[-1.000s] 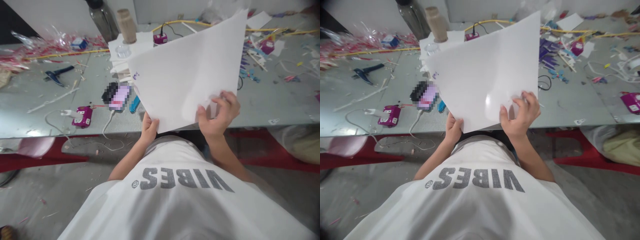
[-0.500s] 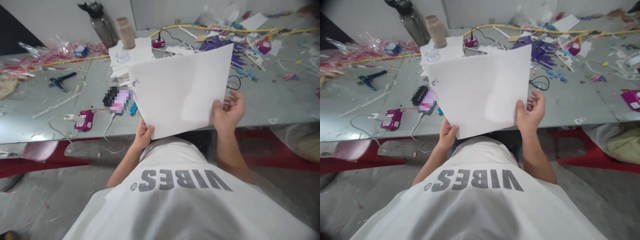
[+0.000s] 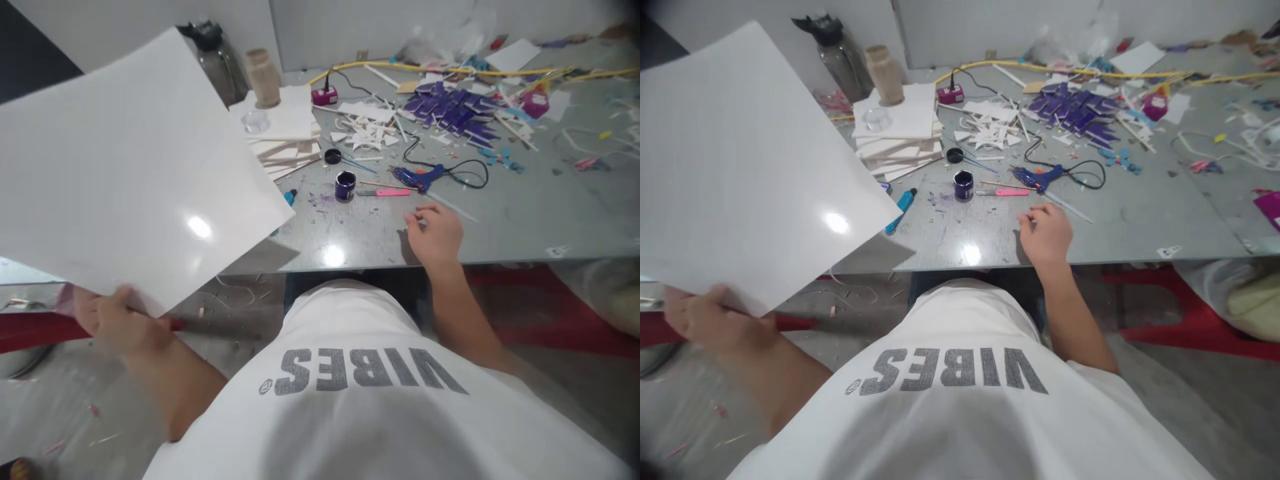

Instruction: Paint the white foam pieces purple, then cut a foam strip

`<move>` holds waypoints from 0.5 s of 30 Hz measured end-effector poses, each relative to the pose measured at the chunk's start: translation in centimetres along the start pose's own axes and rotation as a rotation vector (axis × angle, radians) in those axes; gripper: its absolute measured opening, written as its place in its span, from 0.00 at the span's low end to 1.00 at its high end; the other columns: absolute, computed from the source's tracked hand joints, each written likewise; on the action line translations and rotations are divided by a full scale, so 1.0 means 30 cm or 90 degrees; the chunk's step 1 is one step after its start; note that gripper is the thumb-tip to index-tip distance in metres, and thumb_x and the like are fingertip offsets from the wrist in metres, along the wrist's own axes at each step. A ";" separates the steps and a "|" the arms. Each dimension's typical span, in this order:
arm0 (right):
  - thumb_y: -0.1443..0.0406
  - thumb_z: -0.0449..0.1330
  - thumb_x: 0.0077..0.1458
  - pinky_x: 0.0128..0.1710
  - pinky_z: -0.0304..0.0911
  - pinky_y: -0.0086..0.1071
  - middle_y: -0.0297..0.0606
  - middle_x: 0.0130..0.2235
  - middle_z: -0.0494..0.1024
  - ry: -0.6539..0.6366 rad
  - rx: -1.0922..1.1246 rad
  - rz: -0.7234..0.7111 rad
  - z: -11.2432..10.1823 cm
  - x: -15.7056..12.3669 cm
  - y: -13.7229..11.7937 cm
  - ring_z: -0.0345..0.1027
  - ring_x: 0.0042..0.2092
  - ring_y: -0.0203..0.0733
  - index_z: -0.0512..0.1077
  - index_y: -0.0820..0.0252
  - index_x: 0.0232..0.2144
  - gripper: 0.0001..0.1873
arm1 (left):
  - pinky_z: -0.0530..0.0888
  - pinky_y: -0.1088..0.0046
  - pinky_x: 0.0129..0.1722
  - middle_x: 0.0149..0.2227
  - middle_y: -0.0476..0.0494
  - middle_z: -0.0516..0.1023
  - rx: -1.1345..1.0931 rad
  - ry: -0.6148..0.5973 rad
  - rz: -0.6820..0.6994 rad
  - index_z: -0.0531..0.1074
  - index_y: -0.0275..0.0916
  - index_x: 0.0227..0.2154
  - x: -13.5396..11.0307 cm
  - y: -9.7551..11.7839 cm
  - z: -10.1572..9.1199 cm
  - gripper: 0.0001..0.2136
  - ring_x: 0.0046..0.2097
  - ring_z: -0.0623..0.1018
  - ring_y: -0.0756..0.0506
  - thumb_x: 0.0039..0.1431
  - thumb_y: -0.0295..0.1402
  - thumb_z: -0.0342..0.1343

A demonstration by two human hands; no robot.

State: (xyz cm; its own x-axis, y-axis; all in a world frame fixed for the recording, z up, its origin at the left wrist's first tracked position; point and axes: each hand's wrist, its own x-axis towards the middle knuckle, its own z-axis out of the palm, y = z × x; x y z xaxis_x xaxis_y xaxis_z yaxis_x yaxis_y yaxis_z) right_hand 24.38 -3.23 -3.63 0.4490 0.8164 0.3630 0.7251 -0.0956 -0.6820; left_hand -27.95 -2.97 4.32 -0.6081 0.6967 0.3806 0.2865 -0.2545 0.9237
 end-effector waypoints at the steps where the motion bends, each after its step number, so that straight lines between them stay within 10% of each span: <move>1: 0.56 0.63 0.64 0.71 0.65 0.70 0.51 0.49 0.83 -0.008 0.001 -0.013 0.011 0.004 -0.027 0.75 0.58 0.63 0.74 0.52 0.30 0.11 | 0.83 0.56 0.48 0.37 0.55 0.82 -0.021 0.050 0.043 0.72 0.45 0.31 -0.001 0.013 -0.019 0.13 0.51 0.82 0.36 0.37 0.38 0.57; 6: 0.61 0.60 0.68 0.68 0.69 0.63 0.53 0.63 0.80 -0.225 0.014 -0.176 0.129 0.009 -0.295 0.74 0.64 0.64 0.80 0.53 0.54 0.16 | 0.82 0.53 0.51 0.29 0.56 0.76 -0.039 0.089 0.071 0.64 0.45 0.21 -0.005 0.033 -0.077 0.08 0.47 0.81 0.37 0.36 0.34 0.58; 11: 0.45 0.54 0.78 0.59 0.70 0.52 0.55 0.66 0.81 -0.569 -0.176 -0.334 0.356 0.028 -0.689 0.79 0.61 0.65 0.68 0.52 0.75 0.33 | 0.79 0.55 0.53 0.29 0.55 0.69 0.014 0.147 0.058 0.63 0.45 0.23 0.012 0.028 -0.110 0.11 0.43 0.75 0.39 0.31 0.37 0.57; 15: 0.40 0.62 0.72 0.60 0.69 0.53 0.61 0.58 0.85 -0.653 -0.225 -0.322 0.507 0.062 -0.856 0.79 0.61 0.68 0.78 0.62 0.64 0.36 | 0.78 0.54 0.52 0.30 0.55 0.71 0.038 0.180 0.067 0.64 0.46 0.25 0.007 0.043 -0.178 0.13 0.45 0.76 0.37 0.32 0.36 0.58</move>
State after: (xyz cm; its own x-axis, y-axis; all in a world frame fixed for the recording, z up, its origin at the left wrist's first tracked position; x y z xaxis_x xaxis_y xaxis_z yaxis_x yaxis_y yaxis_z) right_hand -1.36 9.42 4.91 -0.4373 0.8653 -0.2451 0.8751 0.3466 -0.3376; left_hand -31.67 -6.74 5.83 -0.7529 0.4519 0.4785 0.3960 -0.2698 0.8777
